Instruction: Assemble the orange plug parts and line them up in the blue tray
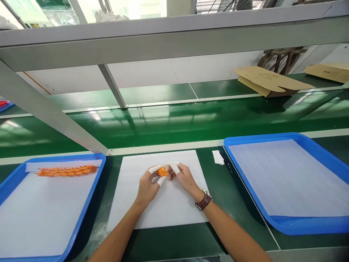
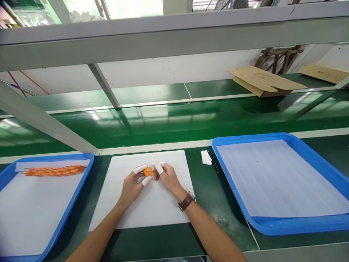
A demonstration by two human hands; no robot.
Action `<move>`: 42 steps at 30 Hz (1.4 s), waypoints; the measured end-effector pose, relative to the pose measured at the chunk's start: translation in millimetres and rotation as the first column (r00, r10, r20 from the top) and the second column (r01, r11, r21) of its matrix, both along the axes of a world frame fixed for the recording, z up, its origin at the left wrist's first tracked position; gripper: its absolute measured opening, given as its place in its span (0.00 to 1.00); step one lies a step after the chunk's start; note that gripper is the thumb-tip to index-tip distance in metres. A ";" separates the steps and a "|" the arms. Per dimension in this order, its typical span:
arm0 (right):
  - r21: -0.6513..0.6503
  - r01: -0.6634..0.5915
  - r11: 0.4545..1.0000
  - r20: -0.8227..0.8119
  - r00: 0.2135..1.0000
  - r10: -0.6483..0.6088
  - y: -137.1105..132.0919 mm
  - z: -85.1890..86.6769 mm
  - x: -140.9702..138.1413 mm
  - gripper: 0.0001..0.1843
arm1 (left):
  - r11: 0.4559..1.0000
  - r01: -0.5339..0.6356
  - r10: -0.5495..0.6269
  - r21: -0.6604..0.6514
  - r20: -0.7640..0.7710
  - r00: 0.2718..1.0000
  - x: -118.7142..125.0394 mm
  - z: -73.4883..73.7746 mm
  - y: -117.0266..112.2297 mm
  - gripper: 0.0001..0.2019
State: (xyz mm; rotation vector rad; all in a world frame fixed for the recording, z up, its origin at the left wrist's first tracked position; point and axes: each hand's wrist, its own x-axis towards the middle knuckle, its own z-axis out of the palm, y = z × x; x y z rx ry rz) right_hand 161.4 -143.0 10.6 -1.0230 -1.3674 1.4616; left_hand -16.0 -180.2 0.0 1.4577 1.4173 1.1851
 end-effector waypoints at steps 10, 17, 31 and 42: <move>0.015 -0.009 1.000 -0.016 1.000 0.009 -1.0 0.9 -0.8 0.14 | 0.989 0.075 -0.037 -0.127 0.283 0.958 -4.3 -0.7 4.3 0.25; 0.029 0.019 0.999 0.013 1.000 -0.019 -1.7 -2.6 -2.8 0.15 | 0.982 0.175 -0.158 -0.067 0.209 0.965 -1.2 5.1 2.3 0.22; 0.062 -0.042 0.997 0.155 0.987 0.032 -9.5 -9.3 -0.9 0.21 | 0.741 -0.511 0.665 0.436 -0.371 0.648 -162.4 83.6 -38.2 0.25; 0.081 -0.076 0.994 0.202 0.978 0.058 -9.5 -9.1 0.4 0.19 | 0.778 -0.627 0.549 -0.031 -0.450 0.704 -261.4 39.7 -60.0 0.22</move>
